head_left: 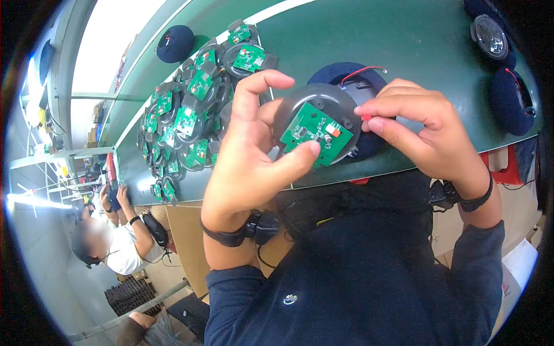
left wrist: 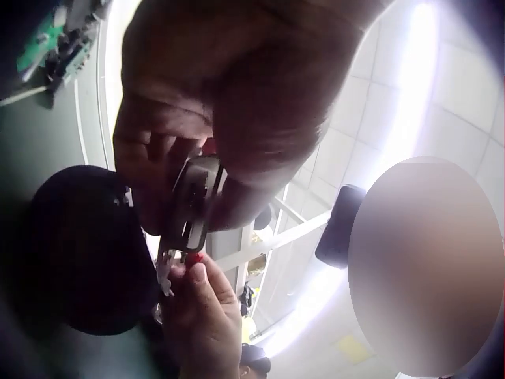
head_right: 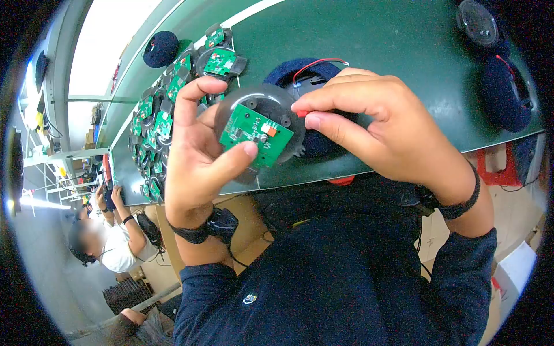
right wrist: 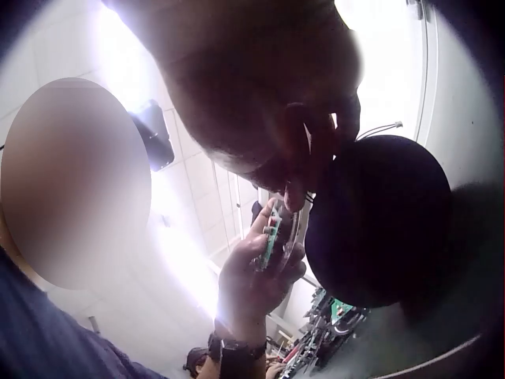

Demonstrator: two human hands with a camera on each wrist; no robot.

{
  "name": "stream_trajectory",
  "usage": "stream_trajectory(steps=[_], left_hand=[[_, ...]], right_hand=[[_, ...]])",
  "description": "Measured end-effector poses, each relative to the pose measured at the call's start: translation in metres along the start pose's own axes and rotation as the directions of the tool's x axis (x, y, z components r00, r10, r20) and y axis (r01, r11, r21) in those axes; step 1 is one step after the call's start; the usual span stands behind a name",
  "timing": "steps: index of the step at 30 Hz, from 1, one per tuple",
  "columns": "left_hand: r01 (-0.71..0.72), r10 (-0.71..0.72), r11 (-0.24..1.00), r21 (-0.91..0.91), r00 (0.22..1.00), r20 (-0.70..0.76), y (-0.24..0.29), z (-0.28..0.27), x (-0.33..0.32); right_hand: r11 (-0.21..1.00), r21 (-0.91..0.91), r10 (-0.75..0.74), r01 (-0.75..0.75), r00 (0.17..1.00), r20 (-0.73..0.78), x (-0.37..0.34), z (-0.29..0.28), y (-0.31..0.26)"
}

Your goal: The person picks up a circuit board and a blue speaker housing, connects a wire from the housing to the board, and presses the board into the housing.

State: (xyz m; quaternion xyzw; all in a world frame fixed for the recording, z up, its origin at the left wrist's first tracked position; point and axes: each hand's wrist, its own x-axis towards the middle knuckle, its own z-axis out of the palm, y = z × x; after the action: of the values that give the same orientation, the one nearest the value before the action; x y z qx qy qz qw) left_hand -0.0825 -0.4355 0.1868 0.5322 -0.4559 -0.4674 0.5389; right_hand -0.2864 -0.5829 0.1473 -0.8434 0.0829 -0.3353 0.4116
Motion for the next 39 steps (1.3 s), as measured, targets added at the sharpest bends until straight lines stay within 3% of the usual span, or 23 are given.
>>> stream_trajectory(steps=[2, 3, 6, 7, 8, 10, 11, 14, 16, 18, 21, 25, 27, 33, 36, 39], left_hand=[[0.083, -0.083, 0.996, 0.035, 0.996, -0.016, 0.007, -0.004, 0.0], [-0.072, 0.074, 0.975, 0.209, 0.997, -0.001, -0.001, -0.01, 0.004], [-0.024, 0.009, 0.94, 0.341, 0.999, 0.047, 0.001, -0.017, 0.005], [-0.12, 0.133, 0.947, 0.299, 0.991, -0.024, -0.003, -0.006, 0.008], [-0.117, 0.13, 0.946, 0.301, 0.991, -0.023, -0.001, -0.003, 0.009], [0.082, -0.076, 0.994, 0.073, 0.994, -0.081, 0.005, 0.002, 0.009], [0.06, -0.058, 0.998, 0.012, 0.988, -0.14, 0.003, 0.007, 0.011], [0.0, 0.026, 0.987, 0.161, 0.987, -0.157, -0.004, 0.009, 0.014], [-0.011, 0.037, 0.987, 0.161, 0.986, -0.165, -0.005, 0.012, 0.015], [-0.109, 0.178, 0.932, 0.346, 0.968, -0.175, -0.011, 0.01, 0.016], [-0.161, 0.222, 0.937, 0.31, 0.959, -0.174, -0.009, 0.019, 0.017], [-0.128, 0.187, 0.945, 0.302, 0.966, -0.176, -0.01, 0.019, 0.016], [-0.165, 0.242, 0.913, 0.374, 0.955, -0.169, -0.016, 0.016, 0.017], [-0.088, 0.11, 0.991, 0.1, 0.964, -0.243, -0.018, 0.024, 0.014], [-0.108, 0.128, 0.99, 0.094, 0.96, -0.248, -0.019, 0.023, 0.014], [-0.129, 0.14, 0.99, 0.06, 0.958, -0.249, -0.02, 0.027, 0.013]], right_hand=[[0.996, 0.087, 0.015, -0.019, 0.999, 0.053, -0.001, -0.001, 0.0], [0.996, 0.087, 0.018, -0.023, 0.999, 0.049, -0.001, -0.002, 0.0], [1.0, -0.019, -0.006, 0.007, 0.999, 0.043, -0.001, -0.001, -0.001], [0.998, -0.052, -0.02, 0.021, 0.999, 0.025, -0.001, 0.0, -0.002], [0.996, -0.083, -0.034, 0.034, 0.999, 0.008, -0.001, 0.002, -0.004], [0.995, -0.097, -0.032, 0.031, 0.999, -0.005, -0.002, 0.003, -0.01], [0.993, -0.116, -0.031, 0.029, 0.999, -0.017, -0.002, 0.003, -0.012], [0.992, -0.122, 0.029, -0.029, 1.0, 0.0, -0.002, 0.002, -0.017], [0.989, -0.147, 0.023, -0.023, 1.0, -0.002, -0.001, 0.0, -0.017], [0.985, -0.173, 0.014, -0.014, 1.0, 0.0, 0.001, -0.001, -0.018], [0.981, -0.193, 0.006, -0.002, 1.0, 0.017, 0.002, -0.001, -0.02], [0.977, -0.212, 0.004, -0.001, 1.0, 0.015, 0.004, -0.001, -0.018], [0.975, -0.22, 0.001, 0.001, 1.0, 0.01, 0.003, -0.001, -0.019], [0.984, -0.18, 0.006, -0.012, 0.999, -0.032, 0.0, 0.004, -0.013], [0.989, -0.142, -0.034, 0.028, 0.999, -0.039, -0.001, 0.004, -0.011], [0.998, -0.06, 0.033, -0.036, 0.997, -0.065, -0.001, 0.004, -0.012]])
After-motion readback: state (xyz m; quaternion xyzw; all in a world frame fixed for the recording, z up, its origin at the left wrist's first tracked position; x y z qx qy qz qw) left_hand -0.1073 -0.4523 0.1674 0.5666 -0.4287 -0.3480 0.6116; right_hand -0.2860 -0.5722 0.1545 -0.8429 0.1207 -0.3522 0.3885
